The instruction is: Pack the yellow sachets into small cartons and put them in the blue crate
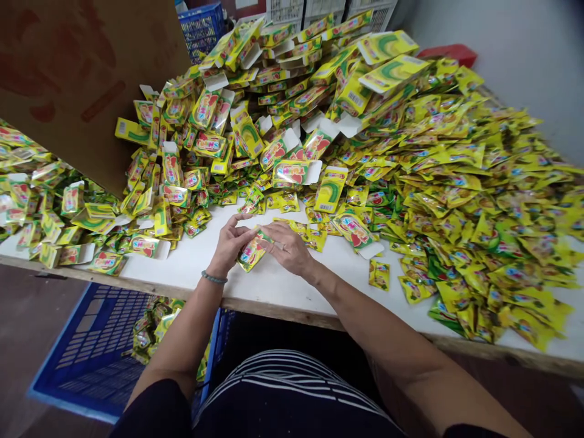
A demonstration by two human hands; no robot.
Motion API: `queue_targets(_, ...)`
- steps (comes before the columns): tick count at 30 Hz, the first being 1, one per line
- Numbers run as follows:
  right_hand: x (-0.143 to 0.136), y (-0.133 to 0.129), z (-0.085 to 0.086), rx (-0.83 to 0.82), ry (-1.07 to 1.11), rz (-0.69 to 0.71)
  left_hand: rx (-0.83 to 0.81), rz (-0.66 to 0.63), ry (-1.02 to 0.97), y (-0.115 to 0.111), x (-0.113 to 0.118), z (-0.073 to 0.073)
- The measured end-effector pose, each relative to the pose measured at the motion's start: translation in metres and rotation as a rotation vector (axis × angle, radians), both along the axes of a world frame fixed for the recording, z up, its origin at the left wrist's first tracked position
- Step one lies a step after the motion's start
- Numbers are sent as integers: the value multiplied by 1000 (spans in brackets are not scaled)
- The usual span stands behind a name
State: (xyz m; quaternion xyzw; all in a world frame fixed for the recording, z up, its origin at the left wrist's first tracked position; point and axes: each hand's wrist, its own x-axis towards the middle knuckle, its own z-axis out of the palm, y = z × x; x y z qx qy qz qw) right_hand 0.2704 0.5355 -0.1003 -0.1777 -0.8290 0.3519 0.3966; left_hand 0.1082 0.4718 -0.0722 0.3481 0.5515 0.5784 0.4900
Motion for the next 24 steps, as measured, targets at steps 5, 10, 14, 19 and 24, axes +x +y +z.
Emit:
queue_targets(5,-3,0,-2,-9,-96,35,-298,-168,423,-61,-52,48)
queue_targets(10,6,27,-1,-92,-324,-436,-624,-439,949,-107,-110,101)
queue_targets(14,7,38,-4,-33,-611,-490,-414,-150,1199,-63,-97,82)
queue_targets(19,6,33,-10,-49,-801,-423,-371,236,1226,42,-62,26)
queue_targets(24,11,33,-5,-84,-668,-388,-330,181,1110,85,-50,-8)
